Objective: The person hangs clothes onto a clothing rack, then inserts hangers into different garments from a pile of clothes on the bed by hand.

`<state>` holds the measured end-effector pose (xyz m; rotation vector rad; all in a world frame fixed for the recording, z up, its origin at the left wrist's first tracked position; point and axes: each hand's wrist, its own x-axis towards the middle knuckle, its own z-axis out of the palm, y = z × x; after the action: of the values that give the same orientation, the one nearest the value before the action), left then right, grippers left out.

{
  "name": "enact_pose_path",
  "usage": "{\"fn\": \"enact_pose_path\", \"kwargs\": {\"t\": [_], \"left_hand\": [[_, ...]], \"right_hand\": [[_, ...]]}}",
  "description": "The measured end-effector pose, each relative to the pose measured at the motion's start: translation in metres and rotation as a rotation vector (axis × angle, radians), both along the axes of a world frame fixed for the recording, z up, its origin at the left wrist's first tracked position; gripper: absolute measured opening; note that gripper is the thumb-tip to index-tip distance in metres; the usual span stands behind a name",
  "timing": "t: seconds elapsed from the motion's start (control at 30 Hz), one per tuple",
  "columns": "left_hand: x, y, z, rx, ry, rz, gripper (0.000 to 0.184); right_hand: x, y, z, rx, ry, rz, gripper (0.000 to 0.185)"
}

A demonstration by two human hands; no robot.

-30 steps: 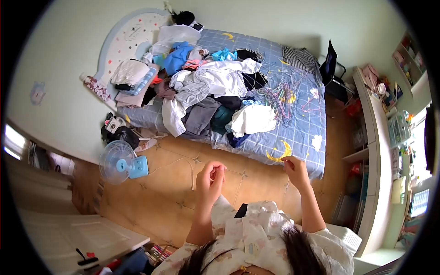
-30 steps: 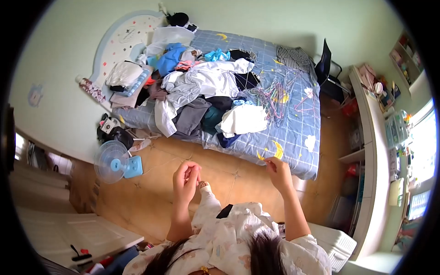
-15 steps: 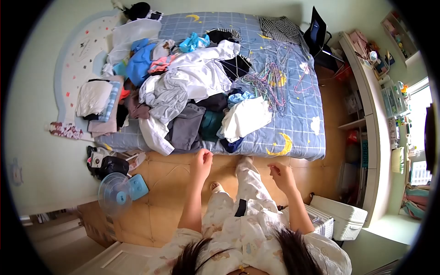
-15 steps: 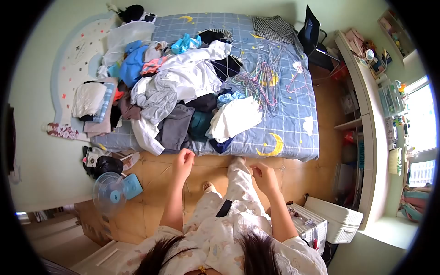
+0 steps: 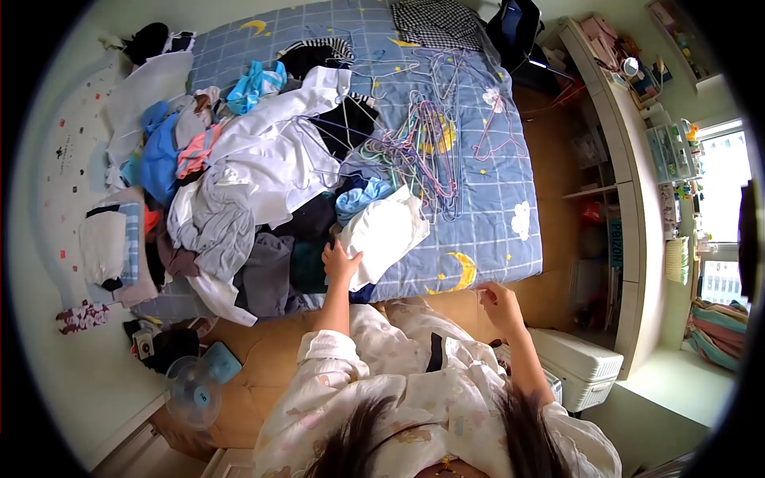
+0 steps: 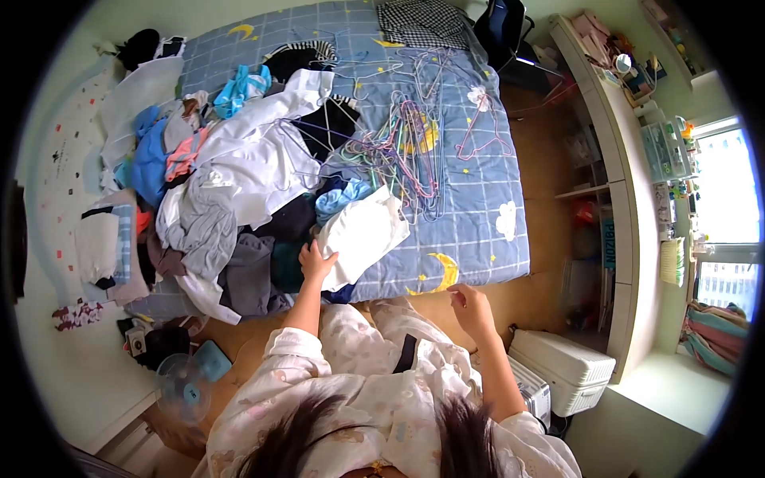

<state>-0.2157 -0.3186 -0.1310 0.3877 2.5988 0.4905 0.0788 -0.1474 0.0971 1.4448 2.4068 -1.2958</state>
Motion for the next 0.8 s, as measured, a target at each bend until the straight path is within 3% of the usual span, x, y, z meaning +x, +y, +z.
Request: {"fn": "enact_pose_path", "kwargs": {"t": [0.1,0.2,0.23,0.27,0.33,0.37,0.43,0.5,0.53,0.6,0.63,0.7,0.8], "left_hand": [[-0.002,0.012,-0.019,-0.077,0.160,-0.178,0.045],[-0.009,0.033,-0.018,0.215,-0.070,-0.176,0.025],[0.003,0.043,-0.001,0.497,0.001,-0.041,0.022],[0.005,0.048,0.016,0.578,-0.083,-0.043,0.025],[0.017,0.053,0.075,0.779,-0.241,-0.105,0.024],[0.019,0.052,0.107,0.858,-0.380,-0.206,0.020],[0.023,0.042,0.152,0.973,-0.331,-0.518,0.016],[0.023,0.022,0.210,1.066,-0.322,-0.697,0.020],[0.019,0.011,0.228,1.064,-0.506,-0.770,0.025],[0.017,-0.012,0.252,1.037,-0.635,-0.837,0.023],[0.013,-0.023,0.259,0.988,-0.615,-0.880,0.020],[0.002,-0.044,0.266,0.890,-0.660,-0.822,0.019],[-0.014,-0.078,0.262,0.728,-0.666,-0.726,0.020]], "right_hand": [[0.003,0.007,-0.019,-0.157,0.014,-0.054,0.019],[0.002,0.008,-0.046,-0.358,0.066,-0.176,0.019],[-0.006,0.006,-0.051,-0.428,0.079,-0.247,0.019],[-0.013,0.003,-0.057,-0.500,0.096,-0.319,0.019],[-0.019,0.001,-0.081,-0.790,0.168,-0.582,0.036],[-0.028,-0.002,-0.090,-0.919,0.251,-0.736,0.043],[-0.049,-0.006,-0.107,-1.132,0.393,-1.016,0.063],[-0.074,-0.006,-0.101,-1.277,0.612,-1.026,0.062],[-0.091,-0.005,-0.093,-1.347,0.724,-1.026,0.062],[-0.127,-0.007,-0.074,-1.098,1.119,-0.799,0.065],[-0.131,-0.011,-0.081,-1.313,1.379,-0.745,0.062],[-0.151,-0.009,-0.058,-1.346,1.293,-0.555,0.054],[-0.174,-0.018,-0.038,-1.270,1.380,-0.353,0.052]]}}
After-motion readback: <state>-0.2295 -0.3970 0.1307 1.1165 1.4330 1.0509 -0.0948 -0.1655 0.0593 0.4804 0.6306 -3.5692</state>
